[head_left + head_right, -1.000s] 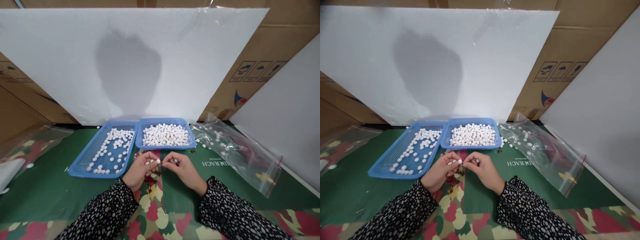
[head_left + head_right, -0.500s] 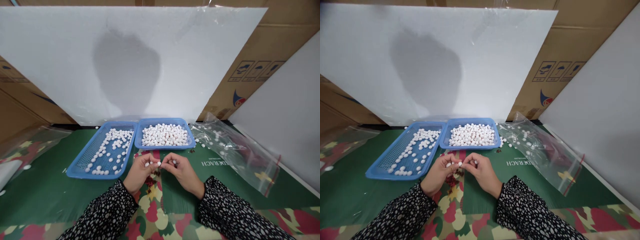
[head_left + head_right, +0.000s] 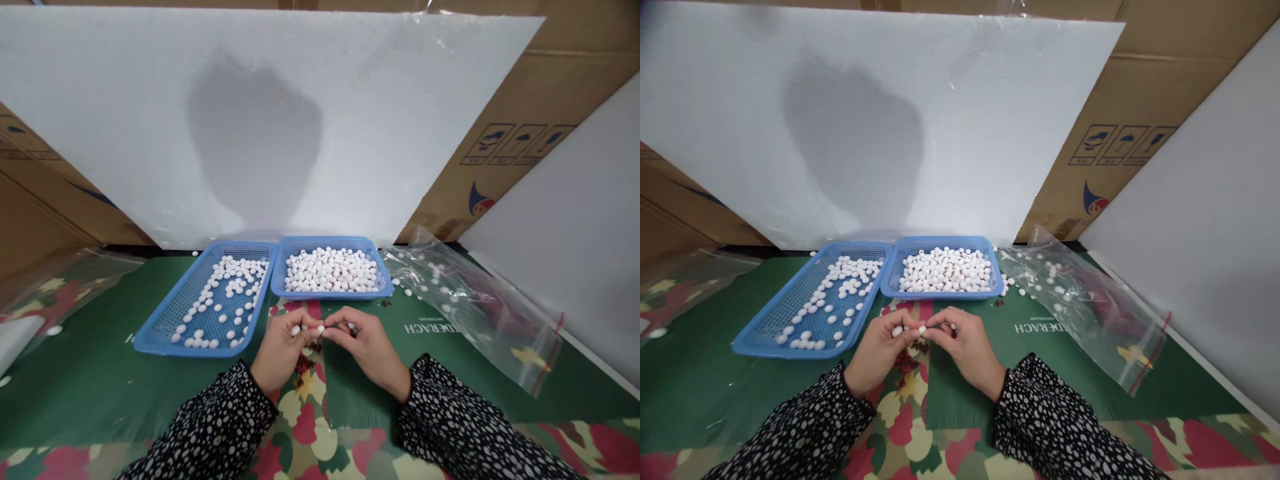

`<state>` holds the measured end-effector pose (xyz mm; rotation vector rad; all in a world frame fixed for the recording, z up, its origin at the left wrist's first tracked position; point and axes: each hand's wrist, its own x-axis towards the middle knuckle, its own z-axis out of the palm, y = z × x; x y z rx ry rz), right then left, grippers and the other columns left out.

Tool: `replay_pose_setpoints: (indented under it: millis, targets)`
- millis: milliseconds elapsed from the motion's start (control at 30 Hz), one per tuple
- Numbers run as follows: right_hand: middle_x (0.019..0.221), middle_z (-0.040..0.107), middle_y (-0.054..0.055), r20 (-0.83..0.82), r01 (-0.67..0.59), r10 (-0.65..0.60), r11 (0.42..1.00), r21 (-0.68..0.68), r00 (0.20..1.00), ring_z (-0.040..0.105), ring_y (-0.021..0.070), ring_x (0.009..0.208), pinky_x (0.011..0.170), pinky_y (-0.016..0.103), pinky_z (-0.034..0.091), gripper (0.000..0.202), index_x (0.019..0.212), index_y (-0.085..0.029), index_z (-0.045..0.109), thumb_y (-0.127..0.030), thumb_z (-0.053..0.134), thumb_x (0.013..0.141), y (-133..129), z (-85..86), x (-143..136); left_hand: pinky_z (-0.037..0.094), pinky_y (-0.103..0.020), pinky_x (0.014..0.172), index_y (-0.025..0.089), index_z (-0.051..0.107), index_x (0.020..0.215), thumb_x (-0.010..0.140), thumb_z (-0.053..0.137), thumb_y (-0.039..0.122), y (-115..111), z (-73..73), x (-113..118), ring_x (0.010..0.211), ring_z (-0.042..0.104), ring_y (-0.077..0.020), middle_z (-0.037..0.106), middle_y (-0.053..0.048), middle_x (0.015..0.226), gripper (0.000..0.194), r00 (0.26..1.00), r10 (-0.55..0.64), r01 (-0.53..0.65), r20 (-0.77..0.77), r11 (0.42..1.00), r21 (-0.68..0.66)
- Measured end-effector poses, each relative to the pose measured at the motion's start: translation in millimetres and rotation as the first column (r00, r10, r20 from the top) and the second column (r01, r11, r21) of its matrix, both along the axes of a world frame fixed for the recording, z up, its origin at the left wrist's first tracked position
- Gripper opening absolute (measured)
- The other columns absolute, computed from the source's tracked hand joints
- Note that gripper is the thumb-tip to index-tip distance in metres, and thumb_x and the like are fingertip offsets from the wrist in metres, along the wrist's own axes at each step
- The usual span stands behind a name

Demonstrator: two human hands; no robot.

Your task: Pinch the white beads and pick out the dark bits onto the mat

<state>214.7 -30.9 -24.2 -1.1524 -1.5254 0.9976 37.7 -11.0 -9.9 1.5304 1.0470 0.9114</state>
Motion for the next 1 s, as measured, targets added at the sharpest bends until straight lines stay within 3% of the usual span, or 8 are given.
replay_pose_setpoints:
  millis: [200, 333, 467, 700, 1000]
  targets:
    - [0.059, 0.041, -0.005, -0.014, 0.046, -0.045, 0.999, 0.004, 0.999, 0.037, 0.0125, 0.058, 0.056, 0.025, 0.028, 0.016, 0.076, -0.019, 0.068, -0.032, 0.069, 0.085, -1.8, -4.0, -2.5, 0.038, -0.024, 0.060, 0.014, 0.065, 0.072, 0.080, 0.067, 0.026, -1.8, -4.3, 0.4, 0.063, 0.051, -0.0134, 0.064, -0.002, 0.069, 0.015, 0.999, 0.018, -0.018, 0.028, 1.000, 0.022]
    - [0.061, 0.039, -0.006, -0.184, -0.086, 0.074, 0.994, -0.060, 0.980, 0.036, 0.0122, 0.057, 0.056, 0.025, 0.028, 0.021, 0.086, -0.019, 0.064, -0.040, 0.070, 0.085, 3.6, -8.5, 1.2, 0.031, -0.022, 0.053, 0.015, 0.062, 0.080, 0.083, 0.067, 0.033, -0.8, -5.6, 0.5, 0.054, 0.043, -0.0096, 0.061, 0.001, 0.065, 0.019, 0.990, -0.045, 0.056, 0.135, 0.995, -0.080]
    - [0.068, 0.039, -0.005, -0.332, -0.229, 0.201, 0.973, -0.044, 0.922, 0.033, 0.0119, 0.058, 0.055, 0.025, 0.028, 0.031, 0.104, -0.022, 0.057, -0.051, 0.055, 0.094, 6.5, -10.0, 5.0, 0.031, -0.021, 0.052, 0.016, 0.057, 0.087, 0.086, 0.065, 0.033, -0.9, -2.6, 3.0, 0.054, 0.042, -0.0084, 0.062, 0.001, 0.070, 0.018, 0.973, -0.060, 0.091, 0.222, 0.987, -0.133]
    - [0.075, 0.038, -0.003, -0.242, -0.385, 0.361, 0.921, -0.056, 0.900, 0.035, 0.0134, 0.065, 0.060, 0.026, 0.032, 0.037, 0.115, -0.023, 0.056, -0.054, 0.051, 0.095, 4.0, -5.9, 4.9, 0.033, -0.020, 0.052, 0.022, 0.041, 0.089, 0.086, 0.065, 0.029, -1.4, -1.7, 2.9, 0.057, 0.046, -0.0089, 0.053, 0.006, 0.068, 0.026, 0.962, -0.057, 0.095, 0.267, 0.987, -0.131]
    - [0.081, 0.046, -0.002, -0.249, -0.449, 0.417, 0.889, -0.088, 0.874, 0.042, 0.0129, 0.070, 0.064, 0.026, 0.036, 0.026, 0.114, -0.022, 0.054, -0.043, 0.047, 0.100, 1.5, -4.2, 6.4, 0.038, -0.022, 0.057, 0.021, 0.042, 0.090, 0.088, 0.063, 0.032, -2.9, -1.2, 1.8, 0.062, 0.052, -0.0114, 0.054, 0.004, 0.072, 0.023, 0.967, -0.090, 0.119, 0.238, 0.987, -0.108]
